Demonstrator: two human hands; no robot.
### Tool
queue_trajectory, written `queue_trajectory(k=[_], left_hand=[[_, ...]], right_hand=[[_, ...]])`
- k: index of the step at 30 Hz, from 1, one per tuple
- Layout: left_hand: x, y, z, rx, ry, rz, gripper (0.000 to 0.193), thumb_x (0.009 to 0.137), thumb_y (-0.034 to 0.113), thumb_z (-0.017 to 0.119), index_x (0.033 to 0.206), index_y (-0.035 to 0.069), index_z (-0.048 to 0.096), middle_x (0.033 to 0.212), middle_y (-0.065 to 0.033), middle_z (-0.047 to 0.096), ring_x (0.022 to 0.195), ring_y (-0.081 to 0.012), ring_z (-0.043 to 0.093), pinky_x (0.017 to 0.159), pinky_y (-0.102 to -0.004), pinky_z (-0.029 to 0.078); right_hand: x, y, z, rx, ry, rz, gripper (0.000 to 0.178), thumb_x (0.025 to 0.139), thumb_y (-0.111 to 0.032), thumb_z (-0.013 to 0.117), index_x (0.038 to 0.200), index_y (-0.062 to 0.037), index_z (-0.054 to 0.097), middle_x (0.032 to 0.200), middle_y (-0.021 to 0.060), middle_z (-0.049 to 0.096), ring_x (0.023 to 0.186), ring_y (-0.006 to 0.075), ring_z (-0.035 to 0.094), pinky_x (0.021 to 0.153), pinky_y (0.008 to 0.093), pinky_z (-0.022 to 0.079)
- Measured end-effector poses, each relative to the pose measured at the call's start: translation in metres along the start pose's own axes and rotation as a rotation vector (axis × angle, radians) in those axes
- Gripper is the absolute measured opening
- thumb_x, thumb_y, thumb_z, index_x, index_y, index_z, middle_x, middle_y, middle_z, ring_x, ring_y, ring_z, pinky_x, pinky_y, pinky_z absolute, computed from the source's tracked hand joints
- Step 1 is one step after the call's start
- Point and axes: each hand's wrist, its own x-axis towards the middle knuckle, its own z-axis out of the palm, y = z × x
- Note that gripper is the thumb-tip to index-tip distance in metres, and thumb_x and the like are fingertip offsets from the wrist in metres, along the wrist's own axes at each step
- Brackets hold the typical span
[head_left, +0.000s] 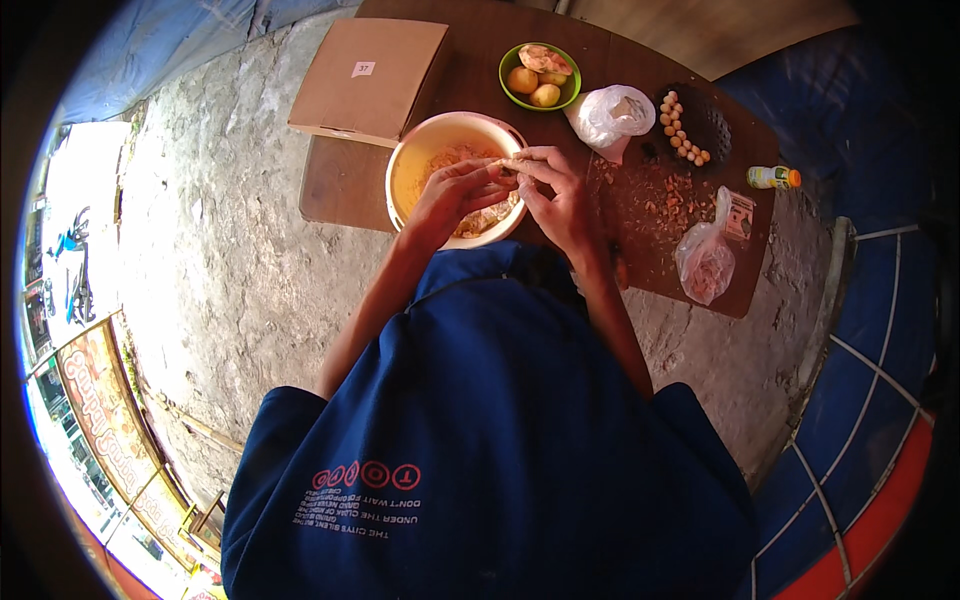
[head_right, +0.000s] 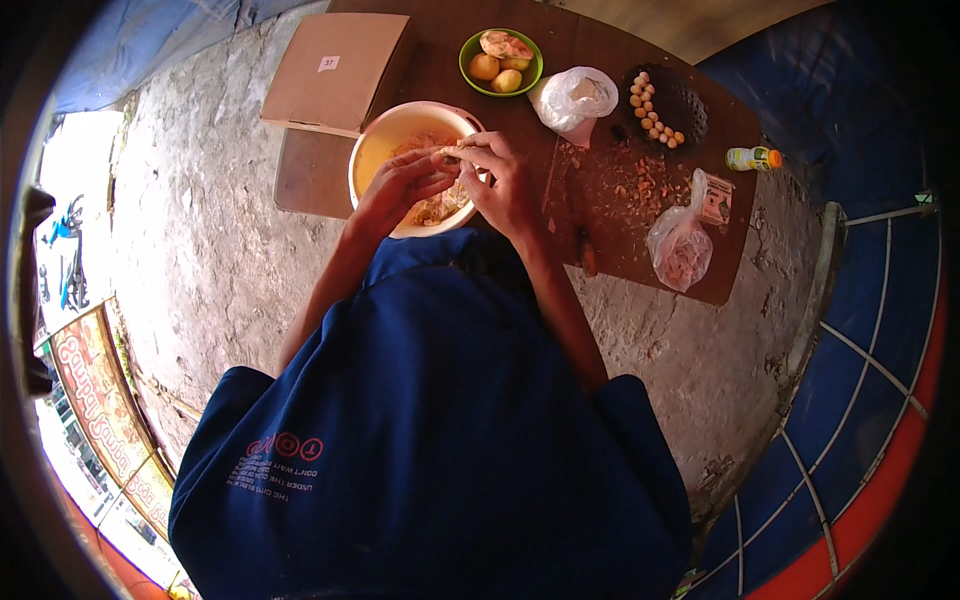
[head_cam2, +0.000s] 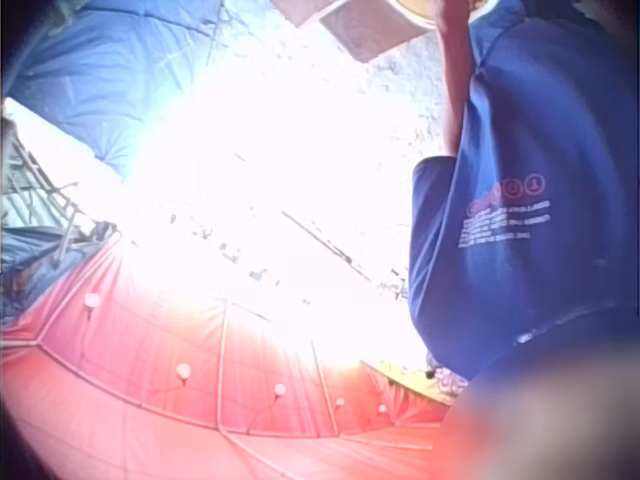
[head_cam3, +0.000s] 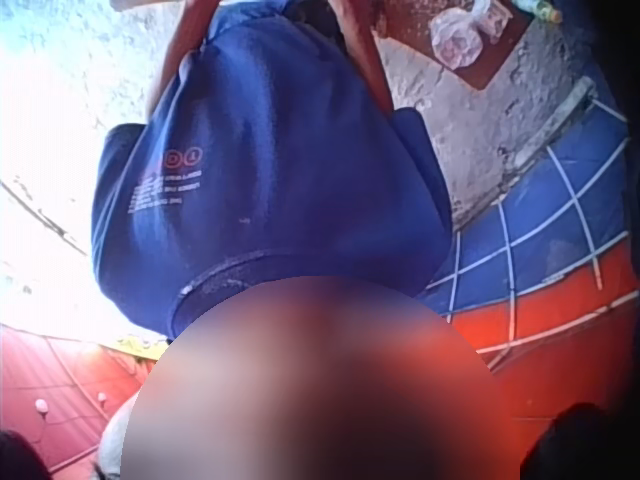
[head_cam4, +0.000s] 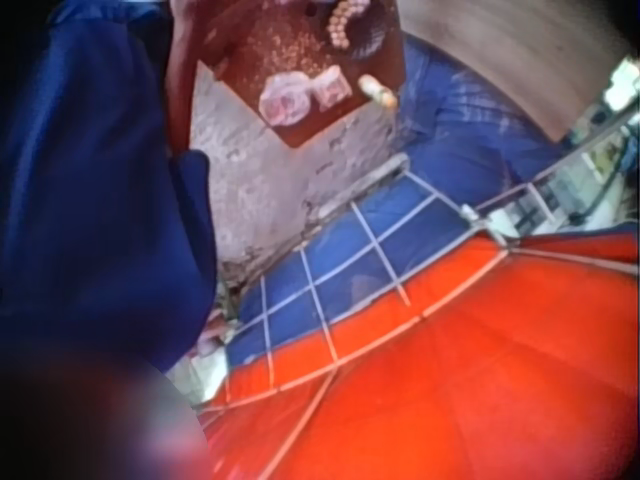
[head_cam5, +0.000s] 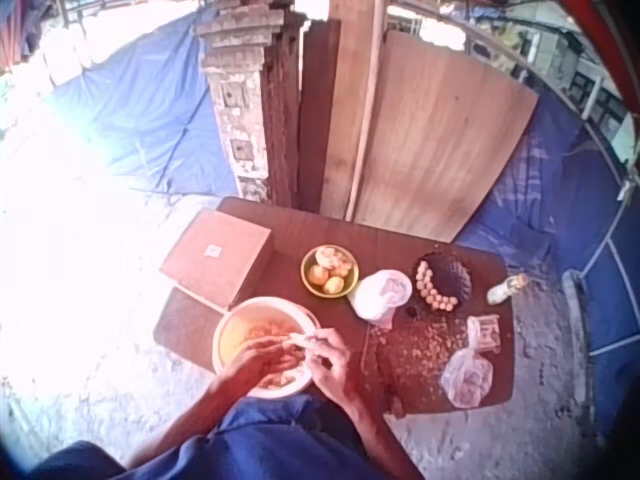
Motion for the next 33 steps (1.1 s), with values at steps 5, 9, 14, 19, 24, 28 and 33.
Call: queue_trajectory(k=[5, 9, 14, 19, 24, 28, 33], left_hand=[[0.001, -0.001, 0.000, -0.013, 0.032, 0.011, 0.034, 0.101, 0.018, 0.057, 0.126, -0.006, 0.059, 0.116, -0.0147, 0.068, 0.105, -0.0206, 0.069, 0.095, -0.0311, 0.056], [0.002, -0.002, 0.000, -0.027, 0.030, 0.016, 0.035, 0.101, 0.018, 0.057, 0.127, -0.006, 0.058, 0.117, -0.0147, 0.067, 0.105, -0.0210, 0.069, 0.095, -0.0316, 0.056], [0.002, 0.000, -0.003, -0.069, 0.043, -0.032, 0.034, 0.102, 0.017, 0.055, 0.127, -0.006, 0.057, 0.117, -0.0153, 0.067, 0.105, -0.0217, 0.069, 0.096, -0.0322, 0.056], [0.002, 0.000, -0.006, -0.054, -0.017, -0.012, 0.033, 0.102, 0.017, 0.054, 0.125, -0.006, 0.057, 0.118, -0.0168, 0.067, 0.104, -0.0222, 0.069, 0.095, -0.0329, 0.056], [0.001, -0.001, -0.006, 0.000, 0.015, -0.017, 0.032, 0.102, 0.016, 0.052, 0.125, -0.007, 0.057, 0.118, -0.0166, 0.066, 0.103, -0.0233, 0.069, 0.095, -0.0334, 0.057], [-0.001, -0.001, -0.008, -0.100, 0.048, -0.025, 0.029, 0.102, 0.016, 0.053, 0.123, -0.003, 0.059, 0.113, -0.0136, 0.068, 0.100, -0.0222, 0.070, 0.094, -0.0342, 0.057], [0.000, -0.001, -0.012, -0.207, -0.002, -0.050, 0.028, 0.102, 0.016, 0.053, 0.123, -0.003, 0.058, 0.114, -0.0148, 0.068, 0.102, -0.0237, 0.069, 0.097, -0.0364, 0.056]], right_hand=[[0.000, 0.000, 0.002, -0.033, -0.007, -0.077, 0.030, 0.081, 0.000, 0.064, 0.108, -0.0051, 0.074, 0.113, 0.0097, 0.064, 0.101, 0.0246, 0.066, 0.084, 0.0340, 0.054], [-0.001, 0.000, 0.002, -0.123, -0.021, -0.115, 0.026, 0.080, -0.002, 0.066, 0.104, -0.0052, 0.074, 0.113, 0.0103, 0.064, 0.101, 0.0279, 0.066, 0.086, 0.0366, 0.055], [-0.002, -0.005, 0.002, -0.149, 0.002, -0.113, 0.023, 0.080, -0.006, 0.071, 0.103, -0.0057, 0.074, 0.112, 0.0108, 0.064, 0.100, 0.0293, 0.066, 0.087, 0.0380, 0.055], [-0.001, -0.010, 0.002, -0.176, 0.029, -0.126, 0.025, 0.080, -0.012, 0.076, 0.104, -0.0065, 0.074, 0.111, 0.0096, 0.065, 0.101, 0.0283, 0.066, 0.088, 0.0370, 0.055], [-0.002, -0.009, 0.002, -0.229, -0.025, -0.157, 0.021, 0.080, -0.014, 0.077, 0.100, -0.0075, 0.075, 0.109, 0.0068, 0.067, 0.098, 0.0266, 0.067, 0.086, 0.0369, 0.055], [-0.002, -0.007, 0.003, -0.306, -0.010, -0.205, 0.018, 0.081, -0.014, 0.077, 0.098, -0.0081, 0.076, 0.106, 0.0055, 0.068, 0.094, 0.0250, 0.067, 0.084, 0.0369, 0.055], [-0.002, -0.010, 0.003, -0.221, 0.009, -0.113, 0.028, 0.081, -0.015, 0.077, 0.107, -0.0044, 0.072, 0.104, 0.0096, 0.069, 0.098, 0.0281, 0.067, 0.086, 0.0388, 0.055]])
